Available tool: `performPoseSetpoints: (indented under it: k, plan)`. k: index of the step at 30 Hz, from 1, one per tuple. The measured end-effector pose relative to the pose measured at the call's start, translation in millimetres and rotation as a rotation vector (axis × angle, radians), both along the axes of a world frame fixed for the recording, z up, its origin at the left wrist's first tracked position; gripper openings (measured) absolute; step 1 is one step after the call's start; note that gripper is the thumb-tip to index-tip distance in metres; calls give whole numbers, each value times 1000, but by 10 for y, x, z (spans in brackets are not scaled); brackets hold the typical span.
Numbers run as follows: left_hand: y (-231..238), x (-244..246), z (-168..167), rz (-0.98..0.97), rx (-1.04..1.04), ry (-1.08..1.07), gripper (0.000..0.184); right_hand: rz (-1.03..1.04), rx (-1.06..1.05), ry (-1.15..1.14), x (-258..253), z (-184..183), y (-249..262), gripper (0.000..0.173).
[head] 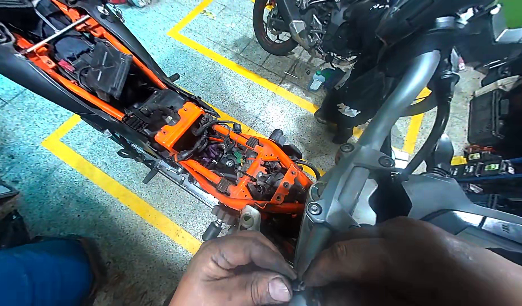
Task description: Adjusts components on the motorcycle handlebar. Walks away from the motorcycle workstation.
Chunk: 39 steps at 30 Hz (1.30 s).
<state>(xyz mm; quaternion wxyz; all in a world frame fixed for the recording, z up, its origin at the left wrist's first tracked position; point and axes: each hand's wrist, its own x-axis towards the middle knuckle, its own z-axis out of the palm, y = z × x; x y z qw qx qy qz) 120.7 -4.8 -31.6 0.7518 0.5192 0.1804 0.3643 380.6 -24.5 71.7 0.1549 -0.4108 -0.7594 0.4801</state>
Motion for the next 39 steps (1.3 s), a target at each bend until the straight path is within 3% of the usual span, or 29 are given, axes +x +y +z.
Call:
performPoseSetpoints:
  k: [6, 11, 19, 22, 27, 31, 35, 39]
  plan:
    - [24, 33, -69, -51, -107, -106, 13, -83, -67, -10, -41, 7, -24, 17]
    - [37, 41, -99, -49, -19, -111, 14, -74, -114, -19, -47, 59, -19, 17]
    - [51, 59, -29, -60, -166, -61, 11, -106, -172, 89, -61, -11, 1, 14]
    - [-5, 45, -68, -46, -143, -72, 16, -50, -77, 27, -58, 46, 7, 12]
    - [-74, -47, -129, -128, -167, -114, 31, -17, -117, -18, -21, 62, 2, 10]
    - [-103, -47, -131, -100, -252, -99, 26, -23, -159, -18, -25, 16, 13, 10]
    - [-142, -166, -125, -109, -126, -7, 18, -30, 156, -168, 54, 94, -71, 27]
    - [-230, -287, -203, -212, 55, 117, 17, -53, 311, -298, 210, 382, -226, 24]
